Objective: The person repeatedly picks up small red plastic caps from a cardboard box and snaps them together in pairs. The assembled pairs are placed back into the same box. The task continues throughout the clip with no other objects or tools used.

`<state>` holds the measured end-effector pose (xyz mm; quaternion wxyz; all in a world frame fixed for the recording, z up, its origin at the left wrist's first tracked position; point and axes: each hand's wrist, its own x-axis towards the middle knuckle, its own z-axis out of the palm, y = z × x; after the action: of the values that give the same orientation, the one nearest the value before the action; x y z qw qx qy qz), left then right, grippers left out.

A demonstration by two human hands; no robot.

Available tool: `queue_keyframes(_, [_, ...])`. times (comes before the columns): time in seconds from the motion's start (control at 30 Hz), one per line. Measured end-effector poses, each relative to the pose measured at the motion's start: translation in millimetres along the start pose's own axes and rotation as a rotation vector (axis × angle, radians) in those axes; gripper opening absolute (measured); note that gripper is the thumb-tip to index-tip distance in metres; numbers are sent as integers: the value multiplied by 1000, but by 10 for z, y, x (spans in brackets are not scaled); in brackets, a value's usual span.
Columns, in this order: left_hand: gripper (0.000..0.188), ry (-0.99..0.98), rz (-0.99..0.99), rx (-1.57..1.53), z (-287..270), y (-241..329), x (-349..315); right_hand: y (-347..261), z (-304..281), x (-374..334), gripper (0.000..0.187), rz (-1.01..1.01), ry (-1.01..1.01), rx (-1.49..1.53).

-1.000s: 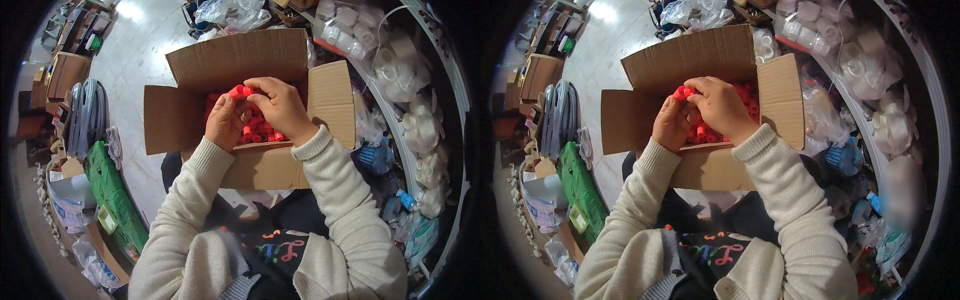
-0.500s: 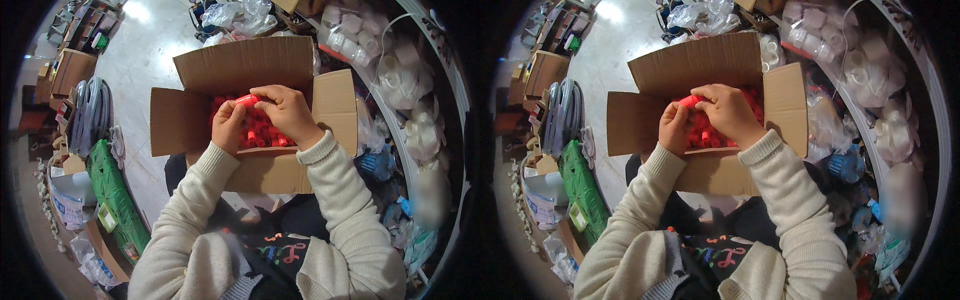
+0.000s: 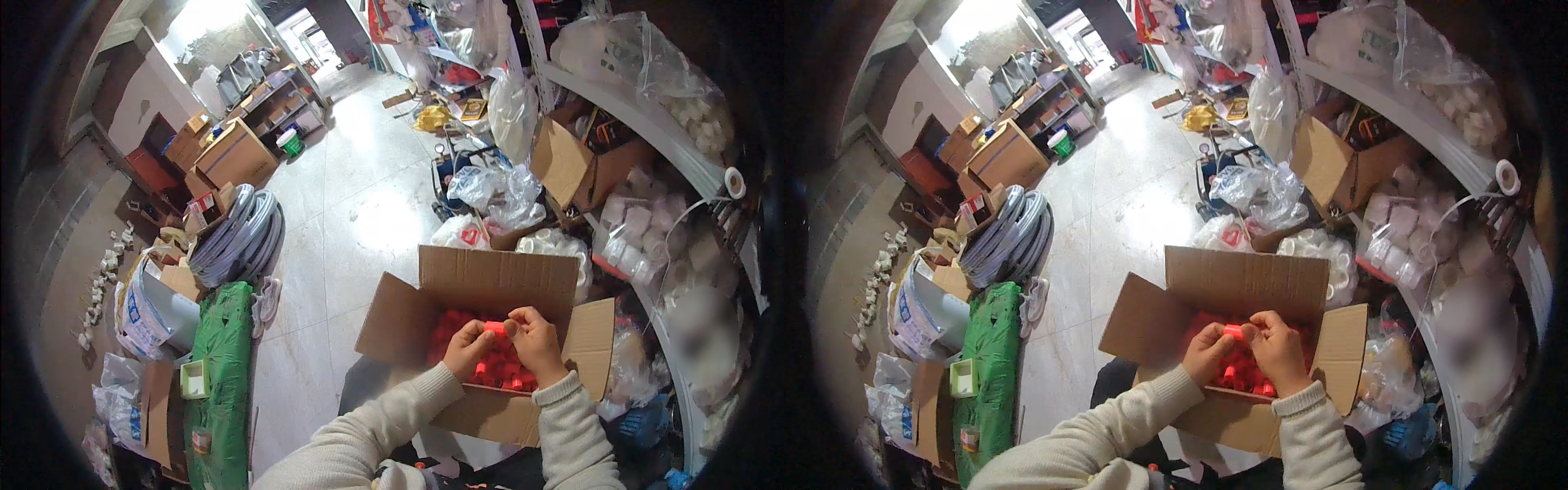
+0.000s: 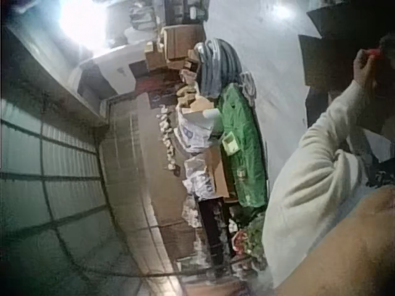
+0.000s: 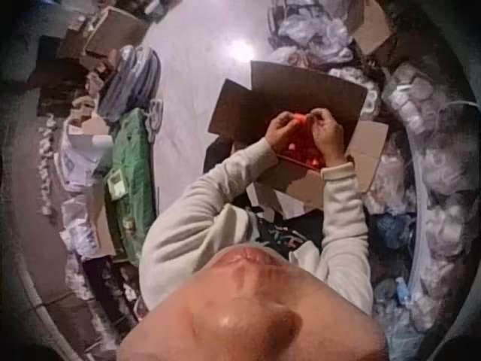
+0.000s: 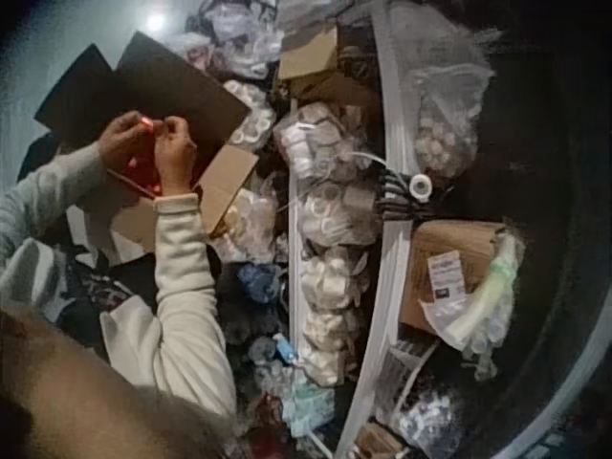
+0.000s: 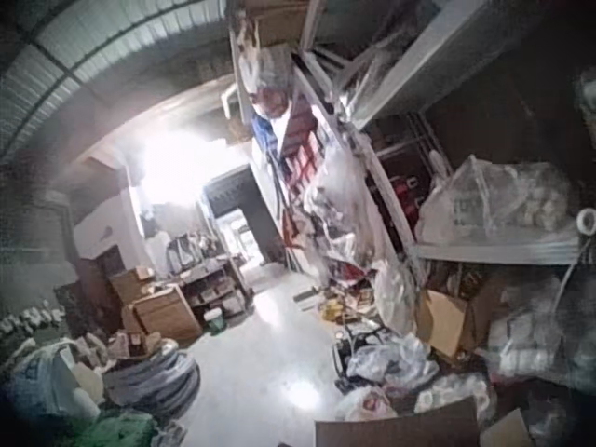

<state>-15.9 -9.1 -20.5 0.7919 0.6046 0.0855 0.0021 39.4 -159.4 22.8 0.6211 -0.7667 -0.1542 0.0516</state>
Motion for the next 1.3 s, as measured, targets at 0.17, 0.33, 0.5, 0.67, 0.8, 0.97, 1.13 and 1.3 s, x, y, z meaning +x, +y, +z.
queue_keyframes(0.17, [9, 28, 70, -108, 57, 10, 6, -9, -54, 15, 25, -83, -161, 58])
queue_keyframes(0.33, [9, 4, 60, -35, 41, -18, -6, 97, -135, 52, 25, 44, -281, -290])
queue_keyframes(0.5, [11, 10, 29, -170, 100, 26, -5, -104, -44, 5, 34, -260, 31, -28])
queue_keyframes(0.67, [11, -29, 67, -155, 32, -124, 36, 125, -87, 38, 30, -55, -154, -259])
queue_keyframes(0.8, [13, -43, 20, -103, -54, -134, 68, -98, -30, 1, 31, -134, -49, -88])
queue_keyframes(0.97, [16, -63, 20, -202, -25, -177, 70, 203, -72, 65, 25, -16, -187, -210])
queue_keyframes(1.13, [17, -65, 8, -198, -52, -154, 45, -55, 56, -1, 49, -277, 8, -86])
queue_keyframes(1.3, [17, -61, 60, -156, 8, -138, 53, 140, -74, 86, 23, 18, -220, -352])
